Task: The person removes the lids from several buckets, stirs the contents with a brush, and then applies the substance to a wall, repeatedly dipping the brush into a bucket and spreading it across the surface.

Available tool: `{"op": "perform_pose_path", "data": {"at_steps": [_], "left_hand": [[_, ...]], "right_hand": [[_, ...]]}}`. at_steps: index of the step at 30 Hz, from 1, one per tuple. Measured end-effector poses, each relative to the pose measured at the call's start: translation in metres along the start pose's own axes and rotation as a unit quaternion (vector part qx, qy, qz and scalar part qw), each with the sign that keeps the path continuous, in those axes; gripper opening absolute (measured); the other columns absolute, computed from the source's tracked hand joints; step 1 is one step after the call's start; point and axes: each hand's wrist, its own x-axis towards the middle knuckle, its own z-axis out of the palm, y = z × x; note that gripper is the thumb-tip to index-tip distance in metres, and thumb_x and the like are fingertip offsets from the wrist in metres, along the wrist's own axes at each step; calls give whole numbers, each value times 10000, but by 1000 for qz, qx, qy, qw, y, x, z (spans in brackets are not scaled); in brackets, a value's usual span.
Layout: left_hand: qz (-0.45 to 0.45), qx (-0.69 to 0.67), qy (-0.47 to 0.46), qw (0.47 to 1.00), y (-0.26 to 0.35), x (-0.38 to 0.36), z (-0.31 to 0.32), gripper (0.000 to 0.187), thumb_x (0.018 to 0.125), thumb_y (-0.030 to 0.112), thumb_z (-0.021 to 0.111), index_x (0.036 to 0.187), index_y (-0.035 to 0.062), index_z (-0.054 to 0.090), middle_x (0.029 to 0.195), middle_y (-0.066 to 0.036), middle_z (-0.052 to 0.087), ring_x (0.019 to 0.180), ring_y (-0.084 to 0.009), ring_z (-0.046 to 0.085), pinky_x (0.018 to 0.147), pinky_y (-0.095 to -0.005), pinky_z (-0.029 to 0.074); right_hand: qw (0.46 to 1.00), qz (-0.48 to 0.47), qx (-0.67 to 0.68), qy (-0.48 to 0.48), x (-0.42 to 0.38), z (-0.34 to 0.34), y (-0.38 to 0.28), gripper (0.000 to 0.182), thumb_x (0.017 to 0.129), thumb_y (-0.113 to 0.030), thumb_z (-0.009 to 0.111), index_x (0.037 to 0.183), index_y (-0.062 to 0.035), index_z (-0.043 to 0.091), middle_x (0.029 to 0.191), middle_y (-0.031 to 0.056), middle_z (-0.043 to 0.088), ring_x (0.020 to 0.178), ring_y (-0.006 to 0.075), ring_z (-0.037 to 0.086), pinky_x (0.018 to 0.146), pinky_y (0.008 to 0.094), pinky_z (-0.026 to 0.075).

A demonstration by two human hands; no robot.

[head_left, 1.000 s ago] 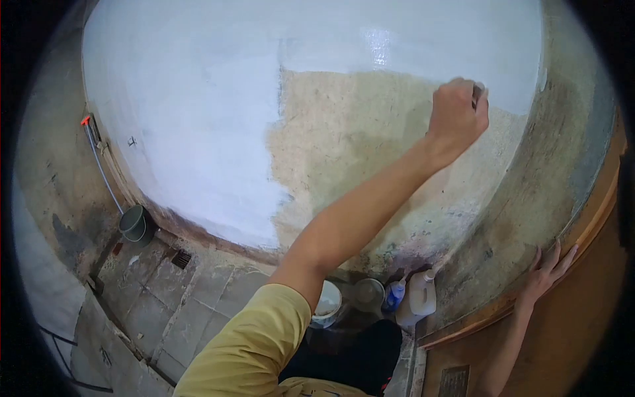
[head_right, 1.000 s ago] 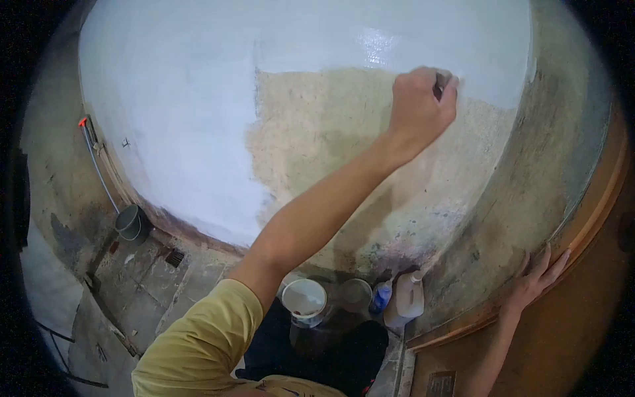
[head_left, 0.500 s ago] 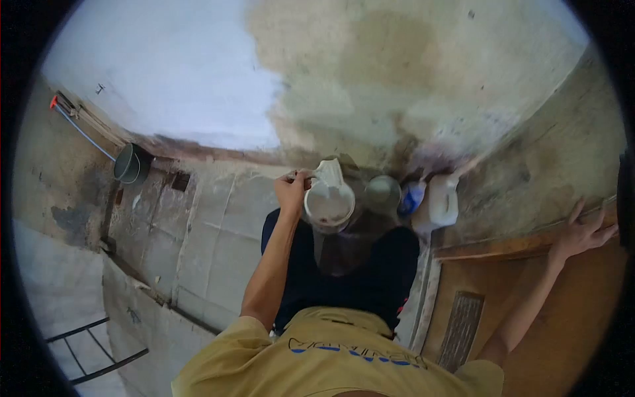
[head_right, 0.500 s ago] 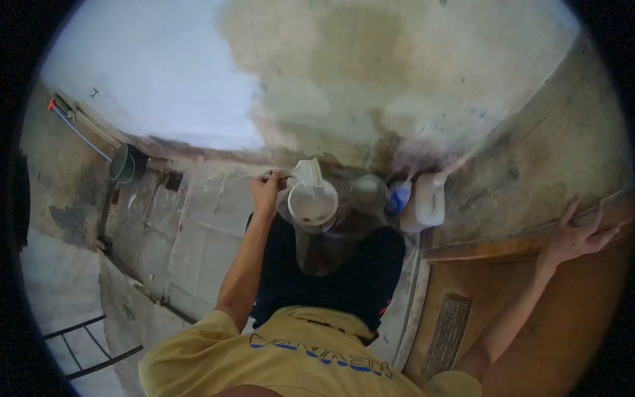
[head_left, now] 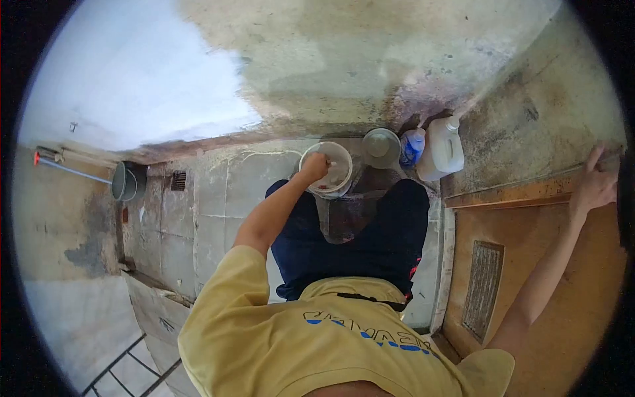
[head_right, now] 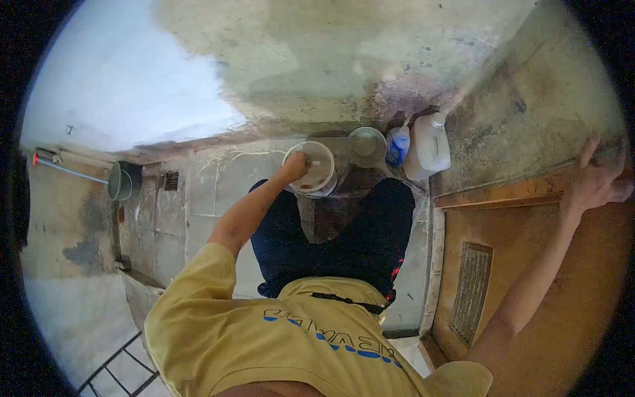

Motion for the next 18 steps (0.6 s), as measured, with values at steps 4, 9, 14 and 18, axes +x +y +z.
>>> {"op": "perform_pose_path", "data": {"at_steps": [4, 9, 14, 18], "left_hand": [[-8, 29, -19, 999, -23, 16, 47, 186, 802, 170, 645, 773, -7, 691, 803, -285, 643, 813, -435, 643, 753, -509, 516], [-25, 5, -11, 1000, -33, 14, 57, 212, 820, 211, 651, 786, 8, 699, 833, -268, 656, 814, -424, 649, 750, -501, 519], [-94, -145, 102, 980, -5, -24, -14, 220, 812, 219, 676, 843, 5, 712, 835, -253, 672, 750, -396, 666, 689, -453, 515], [-207, -403, 206, 867, -10, -60, -54, 216, 827, 177, 695, 866, -35, 699, 777, -146, 689, 659, -234, 646, 621, -334, 491]], "right_hand": [[997, 52, 15, -55, 3, -13, -10, 607, 836, -510, 693, 1199, -30, 616, 1140, 187, 643, 1028, 338, 606, 915, 471, 424], [994, 61, 78, -41, 4, -13, -8, 588, 838, -498, 690, 1220, -57, 615, 1174, 178, 630, 1078, 335, 584, 975, 467, 376], [996, 63, -4, -57, 4, -12, -10, 574, 834, -499, 696, 1142, -18, 638, 1069, 185, 665, 998, 357, 607, 900, 469, 426], [999, 25, 26, -13, -14, 10, 8, 590, 837, -512, 688, 1065, 30, 643, 972, 196, 682, 916, 368, 628, 829, 476, 458]]}}
